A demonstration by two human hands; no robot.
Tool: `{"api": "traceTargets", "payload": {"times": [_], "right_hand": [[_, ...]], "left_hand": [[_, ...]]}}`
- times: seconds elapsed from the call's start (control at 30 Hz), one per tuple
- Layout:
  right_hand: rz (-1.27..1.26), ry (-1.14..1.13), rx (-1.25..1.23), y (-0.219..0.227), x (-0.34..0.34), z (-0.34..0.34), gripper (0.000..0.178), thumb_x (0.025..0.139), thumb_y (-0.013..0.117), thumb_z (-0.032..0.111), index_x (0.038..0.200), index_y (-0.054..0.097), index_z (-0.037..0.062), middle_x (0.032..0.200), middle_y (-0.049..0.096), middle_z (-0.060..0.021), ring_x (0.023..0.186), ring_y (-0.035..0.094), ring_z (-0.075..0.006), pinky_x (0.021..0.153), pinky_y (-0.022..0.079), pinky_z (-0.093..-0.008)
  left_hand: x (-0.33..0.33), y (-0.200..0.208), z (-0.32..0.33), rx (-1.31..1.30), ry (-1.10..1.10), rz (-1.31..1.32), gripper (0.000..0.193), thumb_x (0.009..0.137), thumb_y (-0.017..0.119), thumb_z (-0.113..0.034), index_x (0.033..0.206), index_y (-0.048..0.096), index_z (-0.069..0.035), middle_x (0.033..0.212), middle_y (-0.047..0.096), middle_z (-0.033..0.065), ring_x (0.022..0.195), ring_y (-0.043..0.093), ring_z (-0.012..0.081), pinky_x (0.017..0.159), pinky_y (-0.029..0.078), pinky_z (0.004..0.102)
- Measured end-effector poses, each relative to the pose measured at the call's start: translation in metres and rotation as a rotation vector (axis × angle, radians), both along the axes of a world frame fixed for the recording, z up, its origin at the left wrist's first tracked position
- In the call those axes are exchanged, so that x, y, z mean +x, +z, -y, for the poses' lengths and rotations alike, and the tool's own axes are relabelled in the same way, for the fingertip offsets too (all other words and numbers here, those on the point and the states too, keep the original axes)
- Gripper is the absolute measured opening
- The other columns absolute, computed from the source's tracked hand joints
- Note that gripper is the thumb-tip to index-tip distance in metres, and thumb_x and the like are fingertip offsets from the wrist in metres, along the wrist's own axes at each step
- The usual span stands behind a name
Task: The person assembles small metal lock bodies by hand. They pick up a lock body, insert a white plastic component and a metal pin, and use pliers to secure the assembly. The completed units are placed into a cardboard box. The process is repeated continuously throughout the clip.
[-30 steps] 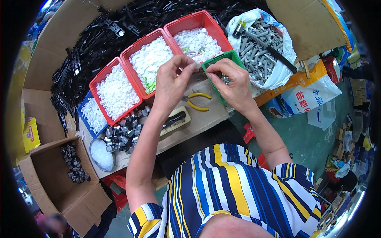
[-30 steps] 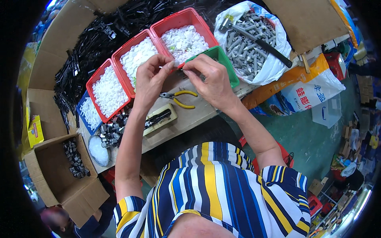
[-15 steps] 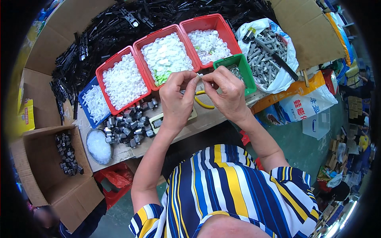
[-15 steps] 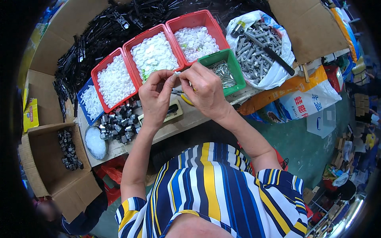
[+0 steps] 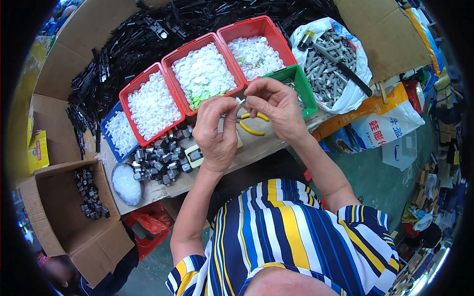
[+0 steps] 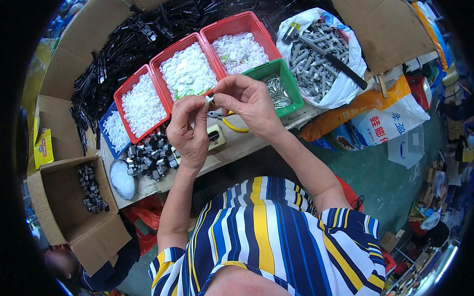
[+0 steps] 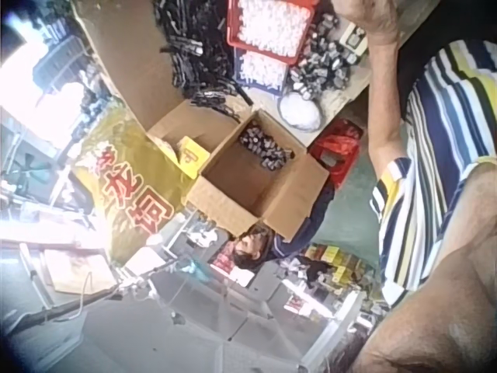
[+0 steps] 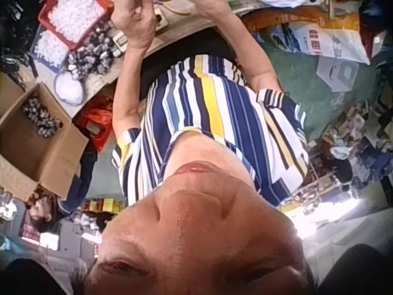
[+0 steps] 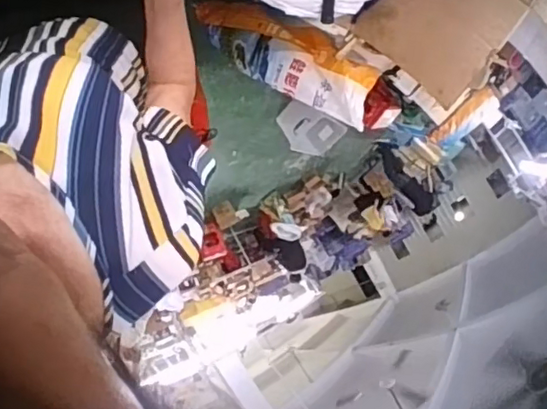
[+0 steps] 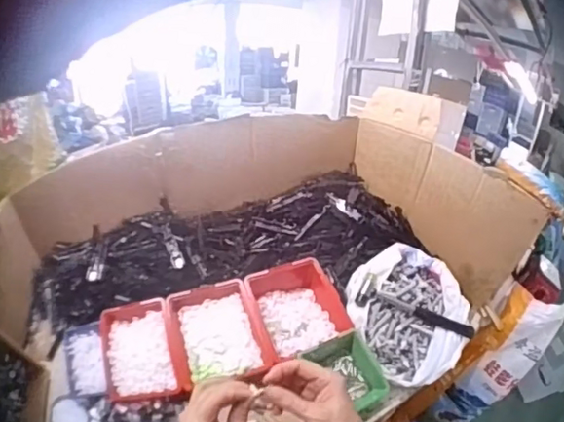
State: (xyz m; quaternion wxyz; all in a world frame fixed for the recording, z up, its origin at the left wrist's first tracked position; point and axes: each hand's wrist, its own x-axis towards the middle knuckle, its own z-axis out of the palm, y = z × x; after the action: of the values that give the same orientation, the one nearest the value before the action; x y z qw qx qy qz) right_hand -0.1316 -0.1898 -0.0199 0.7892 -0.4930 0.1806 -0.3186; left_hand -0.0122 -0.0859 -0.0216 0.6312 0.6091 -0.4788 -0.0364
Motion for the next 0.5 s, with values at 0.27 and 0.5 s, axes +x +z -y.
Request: {"api": "traceTargets", "payload": {"times": [0.27,0.5], "right_hand": [[-0.261,-0.095,-0.915,0.019,-0.003,-0.001,0.012,0.084,0.071,-0.001,0.096,0.071,0.0,0.09,0.071,-0.0094,0.082,0.07,-0.0196,0.073,0.055,-0.0295],[-0.218,0.02,-0.592,0.009,0.003,-0.021,0.011,0.086,0.07,0.001,0.097,0.07,-0.0019,0.091,0.071,-0.0067,0.082,0.069,-0.0136,0.074,0.056,-0.0282]], "left_hand": [[0.01,-0.001,-0.018,0.091,-0.059,-0.03,0.019,0.079,0.076,0.002,0.095,0.067,-0.001,0.091,0.069,0.0098,0.09,0.065,0.024,0.08,0.051,0.0354],[0.017,0.003,-0.037,0.143,-0.112,-0.145,0.029,0.073,0.084,-0.008,0.098,0.071,-0.002,0.096,0.07,0.0088,0.097,0.063,0.0224,0.083,0.049,0.0342]]}}
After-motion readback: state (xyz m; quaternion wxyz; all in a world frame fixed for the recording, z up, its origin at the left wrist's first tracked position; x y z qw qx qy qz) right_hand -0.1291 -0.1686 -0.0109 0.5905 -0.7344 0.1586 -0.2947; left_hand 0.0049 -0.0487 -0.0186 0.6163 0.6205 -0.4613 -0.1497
